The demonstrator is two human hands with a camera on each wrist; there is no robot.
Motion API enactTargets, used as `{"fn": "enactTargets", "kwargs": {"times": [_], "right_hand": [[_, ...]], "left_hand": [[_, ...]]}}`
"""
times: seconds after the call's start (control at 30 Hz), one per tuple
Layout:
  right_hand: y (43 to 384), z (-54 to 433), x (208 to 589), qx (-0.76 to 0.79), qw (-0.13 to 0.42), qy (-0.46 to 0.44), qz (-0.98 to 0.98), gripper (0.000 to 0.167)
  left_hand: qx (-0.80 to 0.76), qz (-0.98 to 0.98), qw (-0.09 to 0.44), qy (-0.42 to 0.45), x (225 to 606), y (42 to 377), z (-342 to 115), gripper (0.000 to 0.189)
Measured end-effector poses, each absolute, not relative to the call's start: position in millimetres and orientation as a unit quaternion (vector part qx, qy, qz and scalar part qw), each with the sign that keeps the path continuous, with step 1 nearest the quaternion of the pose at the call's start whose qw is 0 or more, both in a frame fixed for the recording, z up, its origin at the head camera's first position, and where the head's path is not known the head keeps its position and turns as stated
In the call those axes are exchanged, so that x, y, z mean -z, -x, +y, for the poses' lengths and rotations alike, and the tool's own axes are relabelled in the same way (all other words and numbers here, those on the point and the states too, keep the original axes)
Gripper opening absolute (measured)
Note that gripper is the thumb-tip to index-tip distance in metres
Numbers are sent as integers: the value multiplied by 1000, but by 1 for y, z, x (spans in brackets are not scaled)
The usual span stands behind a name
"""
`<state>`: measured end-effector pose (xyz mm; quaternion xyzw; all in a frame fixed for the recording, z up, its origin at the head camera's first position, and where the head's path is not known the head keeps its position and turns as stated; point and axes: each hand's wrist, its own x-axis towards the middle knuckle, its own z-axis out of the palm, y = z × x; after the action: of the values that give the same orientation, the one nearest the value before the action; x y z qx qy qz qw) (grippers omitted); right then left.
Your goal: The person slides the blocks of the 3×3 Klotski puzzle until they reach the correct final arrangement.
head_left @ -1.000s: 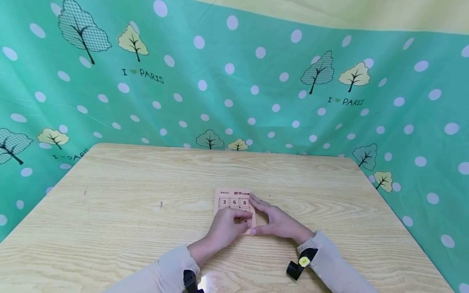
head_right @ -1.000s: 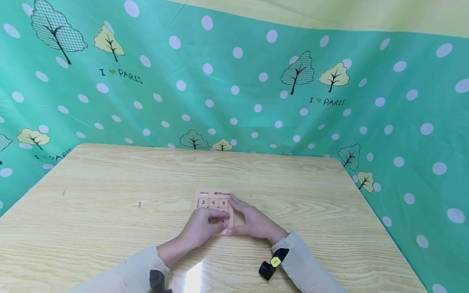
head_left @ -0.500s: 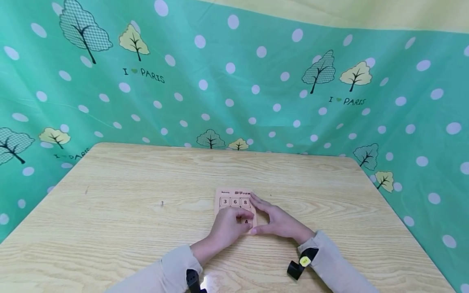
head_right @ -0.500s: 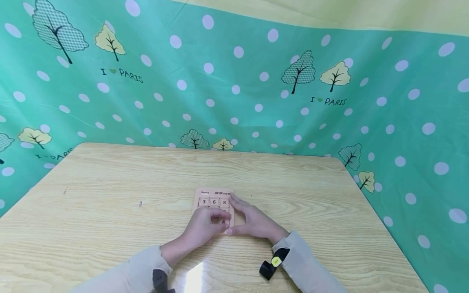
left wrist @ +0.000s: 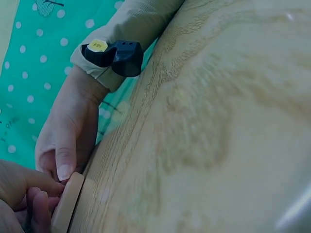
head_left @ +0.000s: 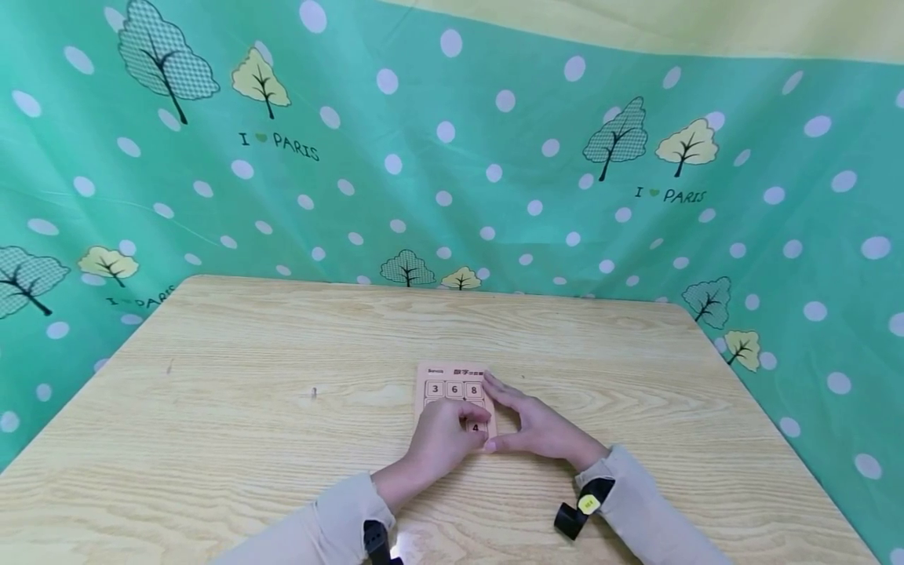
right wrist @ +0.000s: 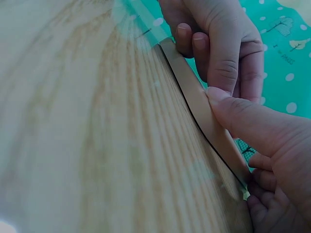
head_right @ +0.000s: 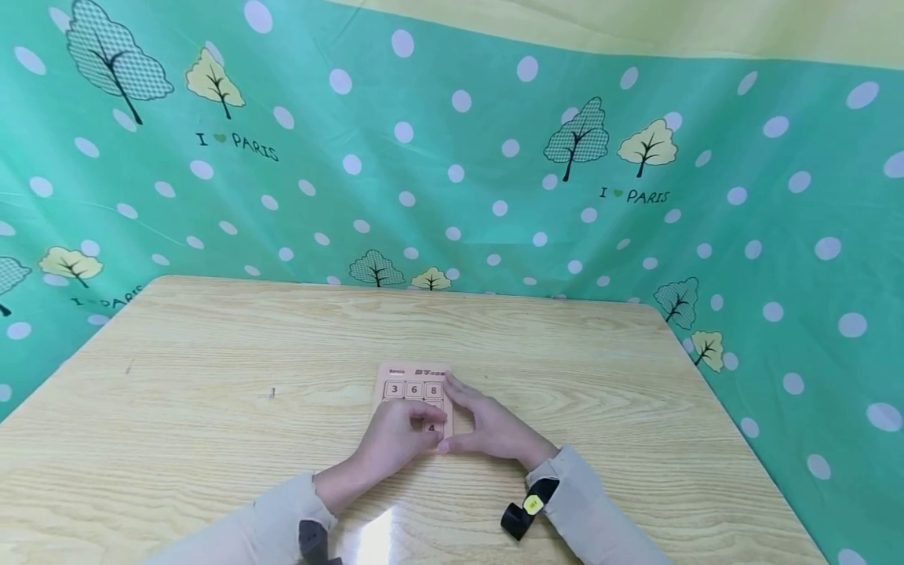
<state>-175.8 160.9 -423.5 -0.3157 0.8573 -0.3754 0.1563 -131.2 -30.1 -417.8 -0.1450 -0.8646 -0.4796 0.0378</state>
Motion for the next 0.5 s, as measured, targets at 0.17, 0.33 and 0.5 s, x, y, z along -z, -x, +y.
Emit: {"fn": "enactTargets", "kwargs": {"times": [0.17,0.33,0.5], "right_hand": [[176,161,424,371,158,311,861,94],[177,161,424,371,161,310,861,93],[177,161,424,375,162,311,858,92]], "left_hand": [[465,-871,37,156,416,132,-31,22],[459,-873,34,165,416,133,-35,25],[451,-876,37,164,417,133,-41,26]]}}
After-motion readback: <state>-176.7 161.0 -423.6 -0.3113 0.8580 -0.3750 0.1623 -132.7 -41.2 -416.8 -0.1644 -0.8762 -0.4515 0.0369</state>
